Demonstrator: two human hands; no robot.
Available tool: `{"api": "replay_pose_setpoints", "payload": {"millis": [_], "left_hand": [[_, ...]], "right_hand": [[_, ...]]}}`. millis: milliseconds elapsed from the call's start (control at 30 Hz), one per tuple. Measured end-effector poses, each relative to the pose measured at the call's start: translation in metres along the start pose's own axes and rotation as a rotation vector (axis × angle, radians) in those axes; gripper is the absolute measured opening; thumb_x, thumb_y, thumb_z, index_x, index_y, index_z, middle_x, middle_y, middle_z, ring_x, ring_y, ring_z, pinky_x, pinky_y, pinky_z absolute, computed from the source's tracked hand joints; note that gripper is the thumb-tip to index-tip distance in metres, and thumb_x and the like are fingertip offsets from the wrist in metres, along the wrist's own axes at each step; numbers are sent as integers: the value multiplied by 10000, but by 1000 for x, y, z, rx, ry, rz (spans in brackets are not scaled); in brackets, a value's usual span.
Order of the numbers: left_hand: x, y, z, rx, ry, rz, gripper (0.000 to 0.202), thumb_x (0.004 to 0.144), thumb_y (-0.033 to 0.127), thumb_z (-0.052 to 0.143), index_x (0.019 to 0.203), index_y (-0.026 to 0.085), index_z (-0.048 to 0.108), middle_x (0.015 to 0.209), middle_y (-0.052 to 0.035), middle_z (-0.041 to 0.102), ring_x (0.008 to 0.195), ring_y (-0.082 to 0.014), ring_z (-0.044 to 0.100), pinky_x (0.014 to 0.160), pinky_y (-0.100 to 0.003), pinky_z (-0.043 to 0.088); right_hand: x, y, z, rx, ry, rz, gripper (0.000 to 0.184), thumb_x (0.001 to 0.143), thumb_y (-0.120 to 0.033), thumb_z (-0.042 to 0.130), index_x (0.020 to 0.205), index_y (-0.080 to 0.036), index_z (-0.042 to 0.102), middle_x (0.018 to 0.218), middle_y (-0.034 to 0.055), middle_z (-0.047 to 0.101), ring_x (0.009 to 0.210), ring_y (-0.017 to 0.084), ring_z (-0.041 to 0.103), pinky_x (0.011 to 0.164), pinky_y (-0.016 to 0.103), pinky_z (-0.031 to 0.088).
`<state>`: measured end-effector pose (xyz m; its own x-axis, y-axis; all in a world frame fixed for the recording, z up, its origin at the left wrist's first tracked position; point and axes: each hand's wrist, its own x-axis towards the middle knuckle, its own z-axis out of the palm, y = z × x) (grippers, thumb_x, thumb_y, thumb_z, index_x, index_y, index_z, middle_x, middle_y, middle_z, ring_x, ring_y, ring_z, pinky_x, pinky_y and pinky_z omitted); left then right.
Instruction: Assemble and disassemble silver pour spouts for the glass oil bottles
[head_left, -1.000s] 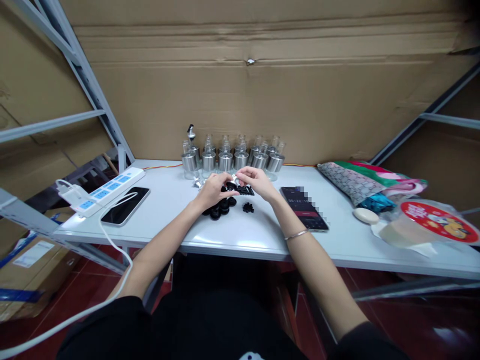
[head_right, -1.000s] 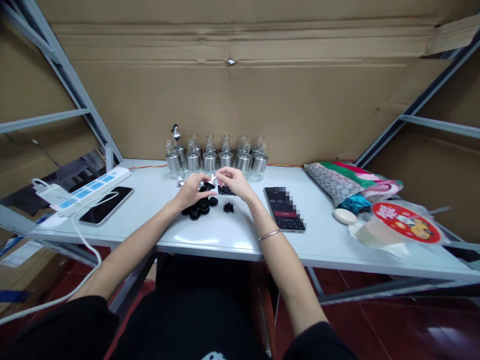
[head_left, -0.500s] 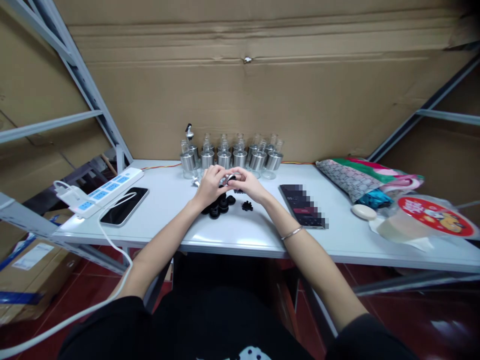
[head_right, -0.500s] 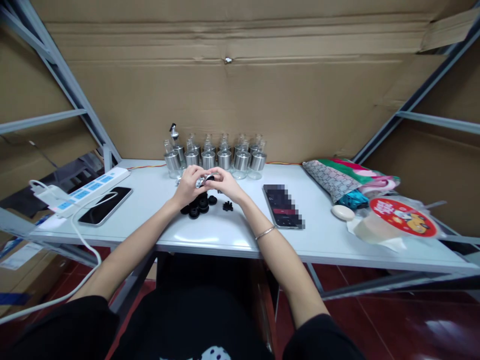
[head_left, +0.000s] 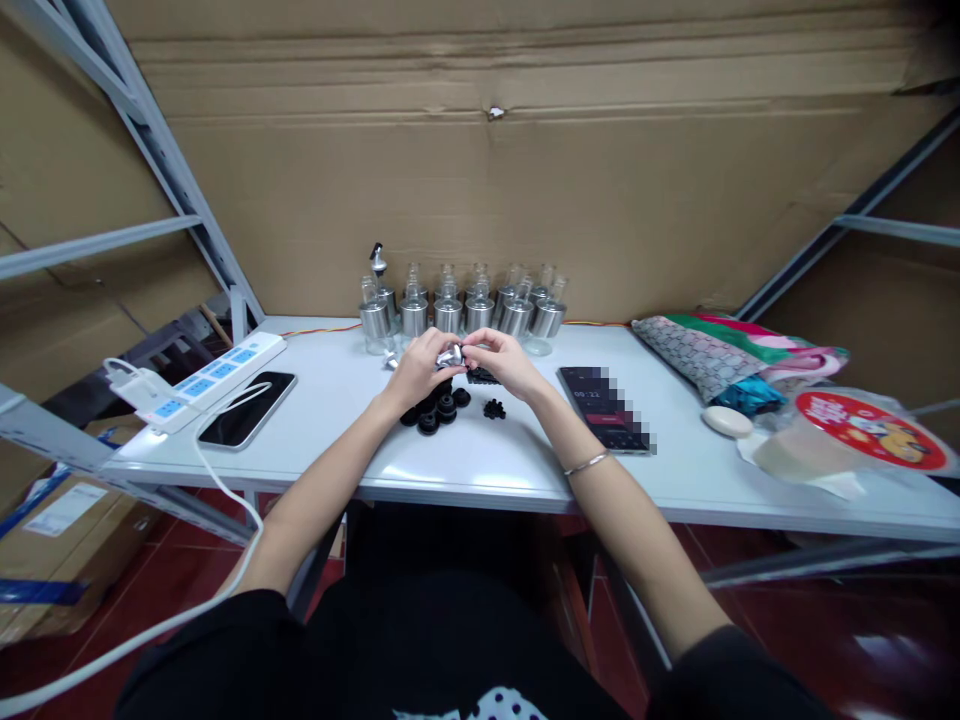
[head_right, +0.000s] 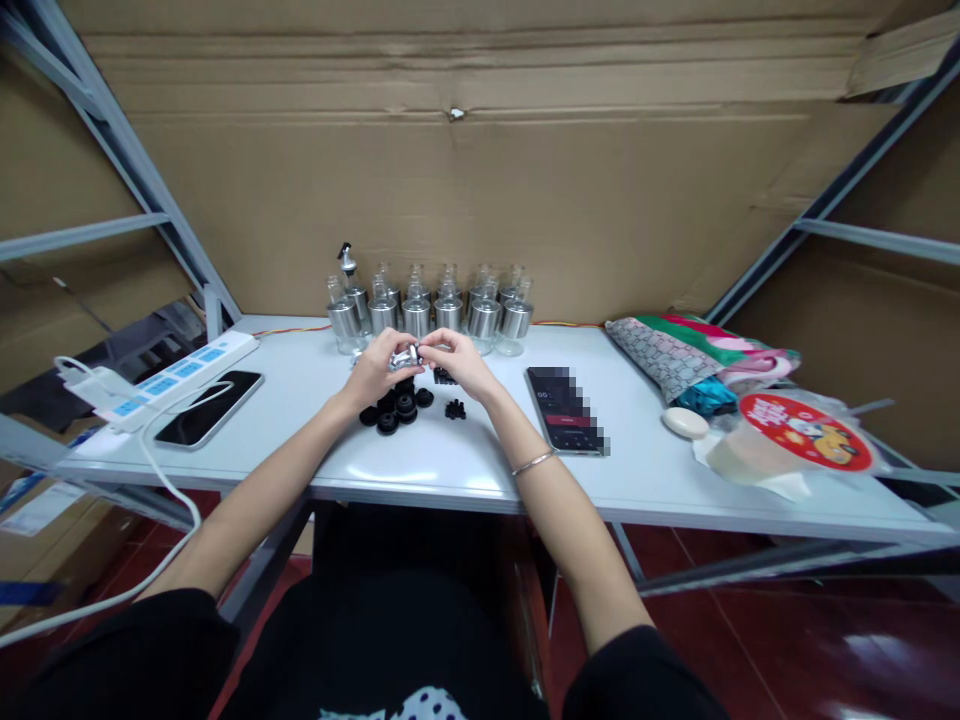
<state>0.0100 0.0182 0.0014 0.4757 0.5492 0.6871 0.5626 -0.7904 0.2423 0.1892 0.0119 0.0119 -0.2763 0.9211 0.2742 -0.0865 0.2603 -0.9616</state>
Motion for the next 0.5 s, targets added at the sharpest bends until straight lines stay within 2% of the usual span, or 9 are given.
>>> {"api": "replay_pose_setpoints", "payload": {"millis": [233,367,500], "left_hand": [[-1,5,1,4,36,45,316,815,349,679,1054,184,555,940,-50,549,902,-194,558,811,-309,441],[-1,4,2,-33,44,49,297,833,326,660,1076,198,546,1037,-69,573,989,-202,562,868,-327,451],[-2,6,0,-85,73,61,282,849,300,643,1088,200,531,1028,-64,605,977,-189,580,870,-317,465]], "right_hand": [[-1,0,1,-11,-66,70,507,613,-646,708,719,-190,514,551,-62,501,519,76,460,541,239,382],[-2,-2,3,20,-95,70,510,615,-640,721,739,-190,516,562,-68,506,501,63,435,524,234,362],[-2,-4,2,94,-96,80,495,601,-596,761,772,-178,557,584,-63,513,513,57,433,525,227,356]]}}
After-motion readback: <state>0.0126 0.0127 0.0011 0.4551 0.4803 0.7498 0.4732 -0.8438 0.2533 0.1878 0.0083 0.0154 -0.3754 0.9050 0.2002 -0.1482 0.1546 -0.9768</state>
